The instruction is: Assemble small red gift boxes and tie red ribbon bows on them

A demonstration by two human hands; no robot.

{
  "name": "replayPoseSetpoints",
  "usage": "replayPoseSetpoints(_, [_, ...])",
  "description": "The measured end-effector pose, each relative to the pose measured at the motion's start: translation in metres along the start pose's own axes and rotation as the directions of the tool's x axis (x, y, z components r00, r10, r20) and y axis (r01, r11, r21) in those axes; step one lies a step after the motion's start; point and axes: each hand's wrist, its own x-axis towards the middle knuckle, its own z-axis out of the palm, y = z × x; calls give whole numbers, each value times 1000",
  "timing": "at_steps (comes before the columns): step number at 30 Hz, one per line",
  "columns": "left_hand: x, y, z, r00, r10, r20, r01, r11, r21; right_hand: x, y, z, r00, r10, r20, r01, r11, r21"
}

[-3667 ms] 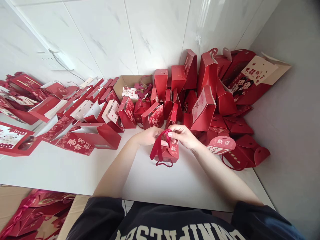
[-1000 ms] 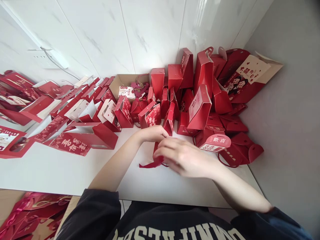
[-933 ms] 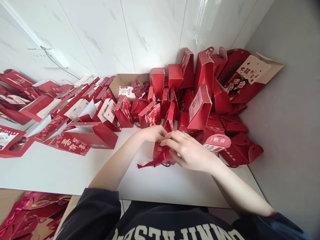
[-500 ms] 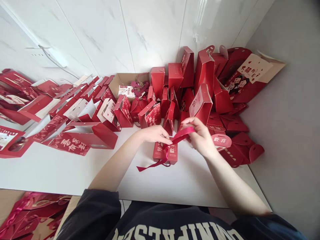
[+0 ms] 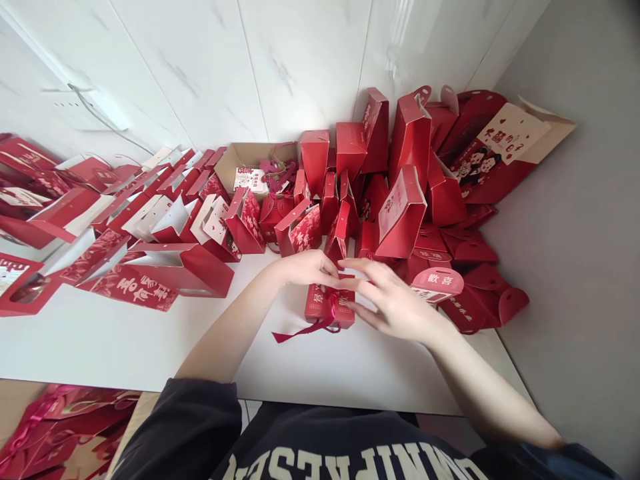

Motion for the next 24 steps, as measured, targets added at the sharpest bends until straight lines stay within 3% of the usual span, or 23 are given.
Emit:
replayPoseSetpoints(2, [-1,1,1,998,-54,-17,54,999,-4,6,4,15,997,-31,66,27,998,61])
replayPoseSetpoints(5, [-1,3,2,995,-88,-39,89,996,16,12,9,24,995,-82,54,76,991,110])
replayPoseSetpoints(11, [0,4,2,999,6,-42,-3,996,85,24,11,16,978,-124,165,107,989,106])
replayPoseSetpoints(16, [0,-2,3,999,43,-29,-41,996,73,26,15,14,985,-122,118,97,975,199])
replayPoseSetpoints(21, [2,-6,3,999,-28,-32,28,1000,10,25,20,12,999,-8,50,-19,849,528])
replayPoseSetpoints(24, [2,-6,2,1000,4,-20,-4,1000,-10,27,22,13,993,104,55,-114,728,676])
